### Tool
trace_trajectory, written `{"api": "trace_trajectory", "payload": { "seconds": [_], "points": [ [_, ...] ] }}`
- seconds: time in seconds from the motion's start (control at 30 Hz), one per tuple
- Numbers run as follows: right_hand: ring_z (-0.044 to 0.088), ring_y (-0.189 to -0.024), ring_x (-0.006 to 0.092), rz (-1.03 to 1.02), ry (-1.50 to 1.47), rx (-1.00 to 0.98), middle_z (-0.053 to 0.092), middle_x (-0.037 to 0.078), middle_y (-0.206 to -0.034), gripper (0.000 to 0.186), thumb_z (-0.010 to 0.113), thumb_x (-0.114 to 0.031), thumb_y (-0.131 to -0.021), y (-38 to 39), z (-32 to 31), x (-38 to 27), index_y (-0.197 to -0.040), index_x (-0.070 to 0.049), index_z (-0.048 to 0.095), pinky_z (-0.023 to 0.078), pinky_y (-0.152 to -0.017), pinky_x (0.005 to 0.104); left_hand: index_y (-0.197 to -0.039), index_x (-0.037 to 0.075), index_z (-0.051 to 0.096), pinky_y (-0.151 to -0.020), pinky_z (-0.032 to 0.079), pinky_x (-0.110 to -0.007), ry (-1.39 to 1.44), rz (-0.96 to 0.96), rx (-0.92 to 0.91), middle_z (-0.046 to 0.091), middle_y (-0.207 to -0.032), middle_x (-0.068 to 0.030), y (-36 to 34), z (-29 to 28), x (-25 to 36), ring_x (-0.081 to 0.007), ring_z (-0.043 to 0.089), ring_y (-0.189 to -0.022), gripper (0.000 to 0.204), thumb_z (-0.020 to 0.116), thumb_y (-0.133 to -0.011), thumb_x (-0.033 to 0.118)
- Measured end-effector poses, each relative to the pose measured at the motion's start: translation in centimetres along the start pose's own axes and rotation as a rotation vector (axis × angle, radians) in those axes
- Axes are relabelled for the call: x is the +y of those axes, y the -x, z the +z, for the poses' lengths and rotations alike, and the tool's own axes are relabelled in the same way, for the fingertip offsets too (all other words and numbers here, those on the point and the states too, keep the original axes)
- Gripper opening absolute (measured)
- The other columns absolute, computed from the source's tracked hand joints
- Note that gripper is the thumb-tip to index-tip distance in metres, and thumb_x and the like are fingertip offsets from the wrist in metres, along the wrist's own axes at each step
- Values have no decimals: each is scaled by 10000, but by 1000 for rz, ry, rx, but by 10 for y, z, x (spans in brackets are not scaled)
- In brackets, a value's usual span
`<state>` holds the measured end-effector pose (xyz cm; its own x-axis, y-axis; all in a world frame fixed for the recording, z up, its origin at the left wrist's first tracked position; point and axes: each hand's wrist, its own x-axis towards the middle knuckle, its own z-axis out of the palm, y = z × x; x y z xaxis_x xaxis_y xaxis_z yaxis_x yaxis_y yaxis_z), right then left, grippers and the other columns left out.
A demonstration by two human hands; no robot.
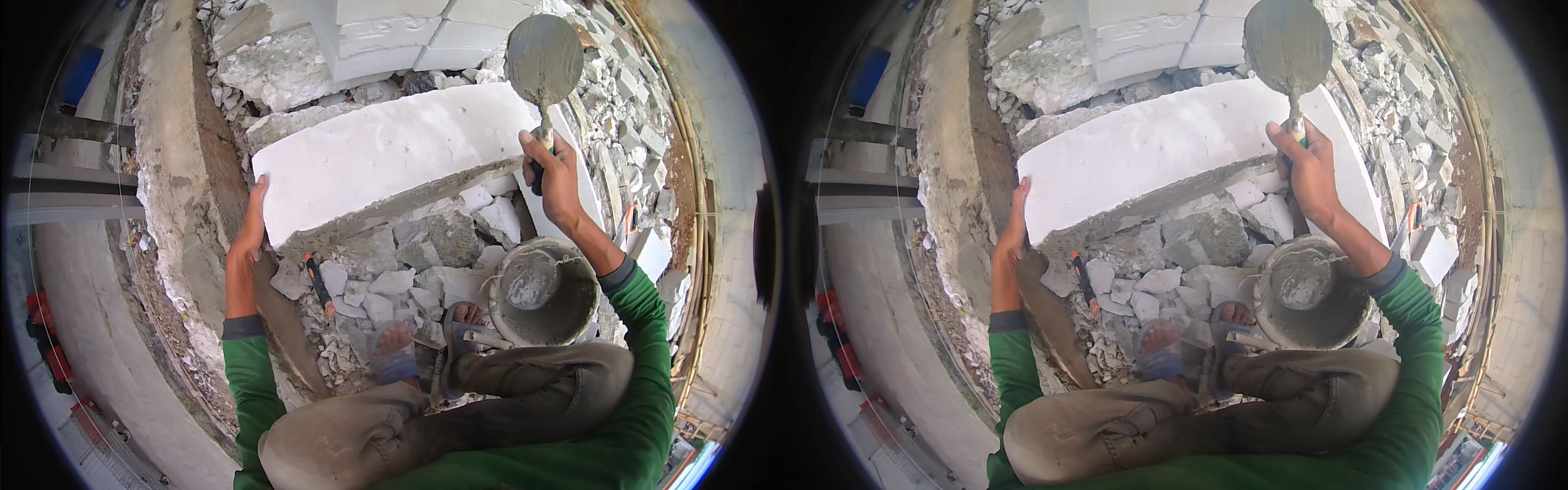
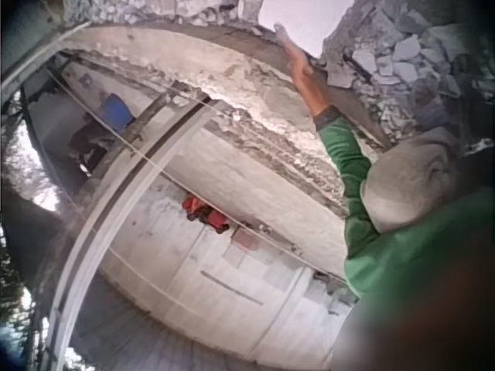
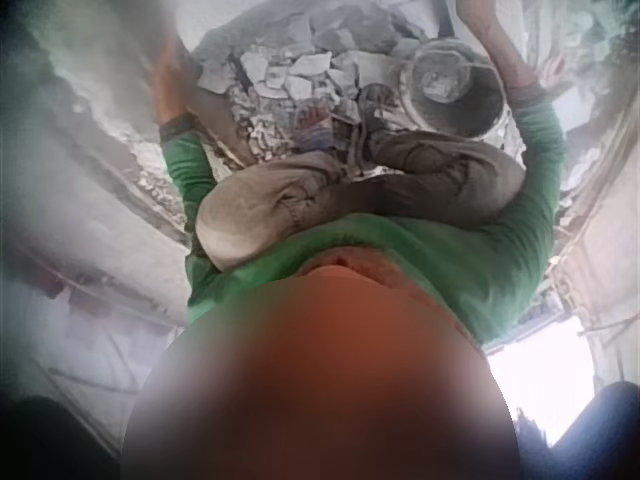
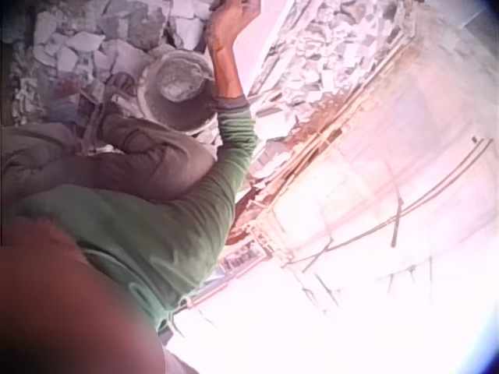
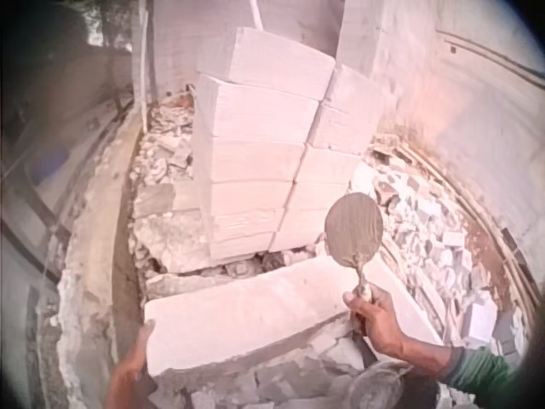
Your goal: The person prepares a mortar bed on a low wall, then places and levels white rectangular tiles using a hammer and trowel. The person repeatedly scoops mortar, spreads it, and sets tiles in sequence along the wall.
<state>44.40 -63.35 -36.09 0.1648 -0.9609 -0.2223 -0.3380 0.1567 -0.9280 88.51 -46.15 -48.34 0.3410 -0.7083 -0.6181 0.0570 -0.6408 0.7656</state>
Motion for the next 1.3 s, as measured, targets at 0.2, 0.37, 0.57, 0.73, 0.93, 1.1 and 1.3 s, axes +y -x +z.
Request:
{"api": "trace_trajectory", "payload": {
  "seconds": [0.2, 0.37, 0.57, 0.73, 0.93, 1.1, 1.3],
  "points": [
    [549, -603, 148, 308, -410, 153, 523, 54, -829, 270, 584, -281, -1057, 36, 64, 37, -1101, -33, 486, 450, -501, 324, -1606, 70, 397, -777, 536, -487, -182, -109, 66, 494, -1548, -236, -30, -28, 30, -345, 605, -1160, 1139, 451, -827, 899],
    [534, -564, 174, 257, -348, 443, 515, 72, -787, 350, 522, -378, -1082, -9, 69, 47, -1090, -29, 483, 445, -454, 349, -1560, 150, 476, -741, 472, -527, -20, -152, -190, 515, -1533, -209, -71, -48, 62, -347, 577, -1221, 1019, 435, -839, 869],
    [490, -455, 197, 310, -175, 63, 497, 58, -618, 405, 524, -385, -1070, -23, 43, 33, -917, -9, 531, 405, -378, 382, -1379, 82, 629, -516, 520, -424, -78, -253, -249, 712, -1230, -202, -108, -61, 82, -355, 706, -836, 903, 275, -946, 791],
    [454, -448, 159, 246, -186, -215, 448, 28, -627, 385, 561, -337, -1066, 0, 98, -1, -801, -80, 454, 384, -357, 356, -1108, -44, 667, -353, 391, -289, -52, -363, -225, 687, -775, -246, -116, -59, 87, -229, 575, -488, 1028, 169, -931, 839],
    [549, -465, 237, 139, 135, -485, 526, 102, -610, 438, 533, -257, -1071, -1, 169, -49, -793, 78, 567, 433, -390, 418, -1026, 1, 644, -345, 366, -249, 183, -285, -166, 624, -696, -149, -106, -53, 77, -162, 529, -470, 883, 261, -970, 794],
    [622, -503, 310, -315, 451, -626, 605, 191, -611, 470, 506, -215, -1049, -15, 224, -72, -757, 139, 604, 494, -493, 492, -1094, 69, 607, -359, 376, -255, 394, -283, -201, 502, -639, -57, -112, -44, 56, -141, 486, -477, 892, 200, -971, 853],
    [682, -566, 338, -370, 579, -620, 651, 233, -659, 472, 518, -245, -1028, -9, 257, -77, -811, 159, 631, 510, -519, 502, -1147, 48, 593, -382, 414, -322, 504, -279, -202, 538, -644, -94, -119, -43, 40, -185, 476, -465, 889, 260, -972, 854]
  ]
}}
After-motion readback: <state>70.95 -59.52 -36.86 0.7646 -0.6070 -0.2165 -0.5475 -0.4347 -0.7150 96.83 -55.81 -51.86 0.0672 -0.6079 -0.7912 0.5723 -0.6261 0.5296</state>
